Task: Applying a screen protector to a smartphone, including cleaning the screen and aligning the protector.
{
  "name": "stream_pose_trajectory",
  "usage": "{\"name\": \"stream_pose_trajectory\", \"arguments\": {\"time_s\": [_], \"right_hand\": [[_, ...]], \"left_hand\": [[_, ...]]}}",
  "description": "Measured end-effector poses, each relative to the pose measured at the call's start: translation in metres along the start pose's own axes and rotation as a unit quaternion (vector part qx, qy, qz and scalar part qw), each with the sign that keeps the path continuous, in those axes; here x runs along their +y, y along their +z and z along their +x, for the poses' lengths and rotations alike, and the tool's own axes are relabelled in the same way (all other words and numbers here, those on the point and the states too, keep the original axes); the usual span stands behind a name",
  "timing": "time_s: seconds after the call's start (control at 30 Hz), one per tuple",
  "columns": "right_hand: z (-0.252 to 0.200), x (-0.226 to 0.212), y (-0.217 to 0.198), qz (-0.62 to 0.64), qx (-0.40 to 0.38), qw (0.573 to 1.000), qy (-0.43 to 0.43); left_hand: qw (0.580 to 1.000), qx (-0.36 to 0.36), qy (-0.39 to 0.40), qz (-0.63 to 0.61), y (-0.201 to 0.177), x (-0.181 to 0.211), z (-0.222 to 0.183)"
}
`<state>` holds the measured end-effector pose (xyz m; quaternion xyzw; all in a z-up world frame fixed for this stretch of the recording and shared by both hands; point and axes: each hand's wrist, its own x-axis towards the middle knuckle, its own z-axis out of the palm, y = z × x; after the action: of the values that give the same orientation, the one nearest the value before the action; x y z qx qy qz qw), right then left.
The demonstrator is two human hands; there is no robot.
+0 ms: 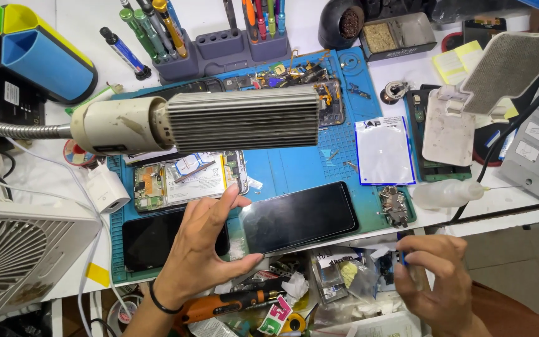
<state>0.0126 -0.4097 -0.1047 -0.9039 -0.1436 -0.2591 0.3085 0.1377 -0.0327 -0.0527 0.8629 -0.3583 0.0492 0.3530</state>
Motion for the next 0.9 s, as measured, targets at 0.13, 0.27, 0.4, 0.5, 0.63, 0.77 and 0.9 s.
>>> {"name": "stream_pose_trajectory", "arguments": {"time_s": [0.13,0.27,0.4,0.5,0.63,0.77,0.9], "right_hand": [[-0.006,0.0,0.018,0.039,-0.034,0.998,-0.023],[0.004,-0.006,0.025,0.039,-0.082,0.995,-0.039],[-0.004,0.004,0.029,0.032,-0.105,0.994,-0.01],[0.004,0.001,0.026,0.03,-0.098,0.995,0.001],[0.011,0.001,0.026,0.026,-0.09,0.996,-0.001],[0.008,0.004,0.027,0.042,-0.088,0.995,0.027],[0.006,0.008,0.026,0.057,-0.098,0.993,0.043]], "left_hand": [[1.0,0.003,-0.002,-0.001,0.003,-0.001,-0.001],[1.0,-0.001,-0.011,0.006,0.006,-0.003,-0.002],[1.0,-0.002,-0.012,0.023,0.01,-0.006,-0.002],[1.0,-0.005,-0.016,0.017,0.009,-0.005,0.001],[1.0,-0.001,-0.02,0.015,0.008,-0.004,0.002],[1.0,0.001,-0.018,0.022,0.009,-0.004,0.001],[1.0,-0.002,-0.015,0.025,0.009,-0.004,0.002]]}}
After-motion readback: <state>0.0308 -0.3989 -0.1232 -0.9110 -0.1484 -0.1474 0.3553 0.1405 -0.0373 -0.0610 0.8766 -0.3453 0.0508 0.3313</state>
